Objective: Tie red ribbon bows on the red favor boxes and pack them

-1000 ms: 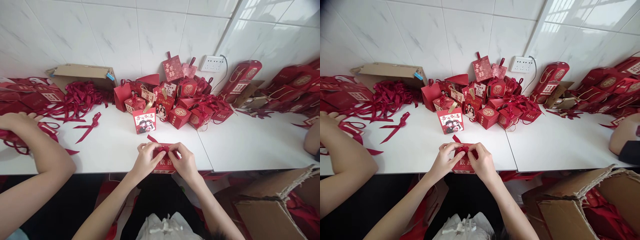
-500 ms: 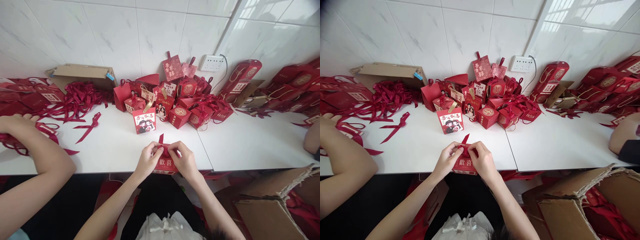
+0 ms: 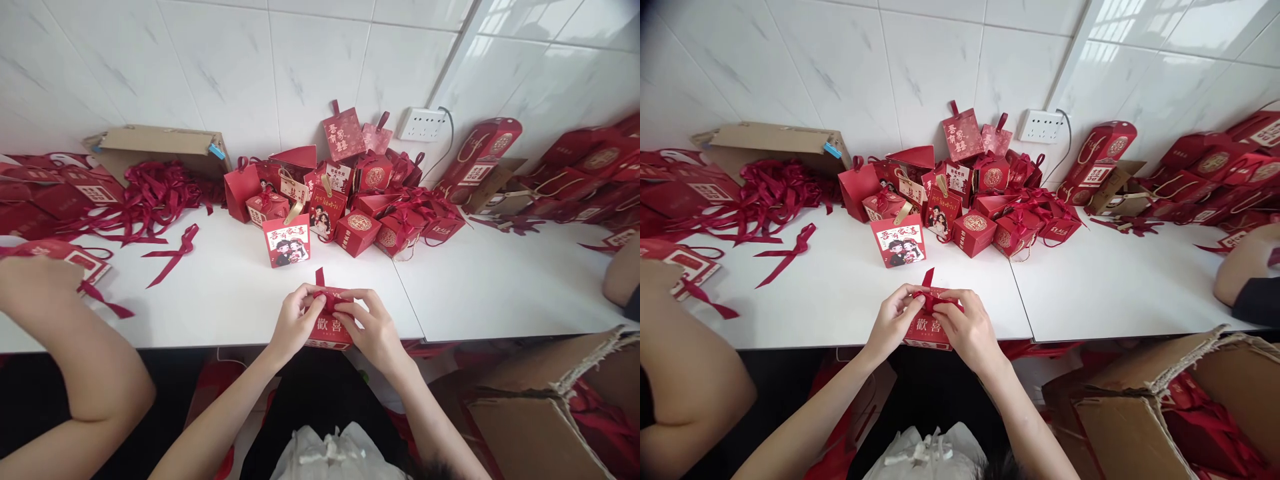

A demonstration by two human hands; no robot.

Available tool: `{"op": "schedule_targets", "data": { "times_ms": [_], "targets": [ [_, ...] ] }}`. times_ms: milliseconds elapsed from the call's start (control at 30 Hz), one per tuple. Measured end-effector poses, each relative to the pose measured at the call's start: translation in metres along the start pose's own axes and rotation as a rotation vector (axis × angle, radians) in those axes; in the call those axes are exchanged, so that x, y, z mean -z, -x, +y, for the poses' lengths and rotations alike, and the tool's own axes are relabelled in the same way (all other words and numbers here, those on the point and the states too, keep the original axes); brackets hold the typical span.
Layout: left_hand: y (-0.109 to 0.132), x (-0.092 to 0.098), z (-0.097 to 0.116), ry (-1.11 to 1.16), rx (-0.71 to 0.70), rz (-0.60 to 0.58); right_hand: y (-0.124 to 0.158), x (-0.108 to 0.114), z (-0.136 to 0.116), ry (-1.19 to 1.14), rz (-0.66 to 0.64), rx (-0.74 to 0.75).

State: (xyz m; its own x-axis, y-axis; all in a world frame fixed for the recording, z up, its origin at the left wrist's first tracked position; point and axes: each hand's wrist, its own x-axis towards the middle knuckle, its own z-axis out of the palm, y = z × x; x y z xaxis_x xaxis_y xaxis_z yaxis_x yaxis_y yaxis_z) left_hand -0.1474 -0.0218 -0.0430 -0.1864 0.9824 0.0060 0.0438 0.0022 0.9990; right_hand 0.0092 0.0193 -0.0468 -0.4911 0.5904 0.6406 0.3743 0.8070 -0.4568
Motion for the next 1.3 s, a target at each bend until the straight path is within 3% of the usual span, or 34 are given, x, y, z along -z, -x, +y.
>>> {"op": "schedule_targets", "data": {
  "times_ms": [367, 500, 667, 833, 967, 1067, 1167, 1300],
  "targets": [
    [0.005, -0.005, -0.004, -0.393, -0.228, 0.156, -0.001, 0.0, 0.001, -0.062, 0.047, 0.007],
    [0.004, -0.005, -0.005, -0.45, -0.309, 0.202, 0.003, 0.001, 0.002, -0.042, 0.08, -0.007],
    [0.005, 0.0, -0.008, -0.5, -0.403, 0.265, 0.009, 0.009, 0.009, -0.006, 0.018, 0.015],
    [0.013, 0.009, -0.018, -0.466, -0.357, 0.306, 0.017, 0.021, 0.02, 0.083, -0.017, 0.071],
    [0.019, 0.012, -0.022, -0.361, -0.266, 0.256, 0.02, 0.025, 0.026, 0.132, -0.036, 0.069],
    [0.021, 0.011, -0.017, -0.319, -0.212, 0.188, 0.018, 0.027, 0.022, 0.099, -0.03, -0.047],
    [0.021, 0.01, -0.008, -0.256, -0.122, 0.114, 0.015, 0.028, 0.009, 0.054, -0.023, -0.296],
    [0.017, 0.01, -0.001, -0.202, 0.017, 0.081, 0.012, 0.023, -0.008, -0.09, -0.21, -0.604]
  ]
}}
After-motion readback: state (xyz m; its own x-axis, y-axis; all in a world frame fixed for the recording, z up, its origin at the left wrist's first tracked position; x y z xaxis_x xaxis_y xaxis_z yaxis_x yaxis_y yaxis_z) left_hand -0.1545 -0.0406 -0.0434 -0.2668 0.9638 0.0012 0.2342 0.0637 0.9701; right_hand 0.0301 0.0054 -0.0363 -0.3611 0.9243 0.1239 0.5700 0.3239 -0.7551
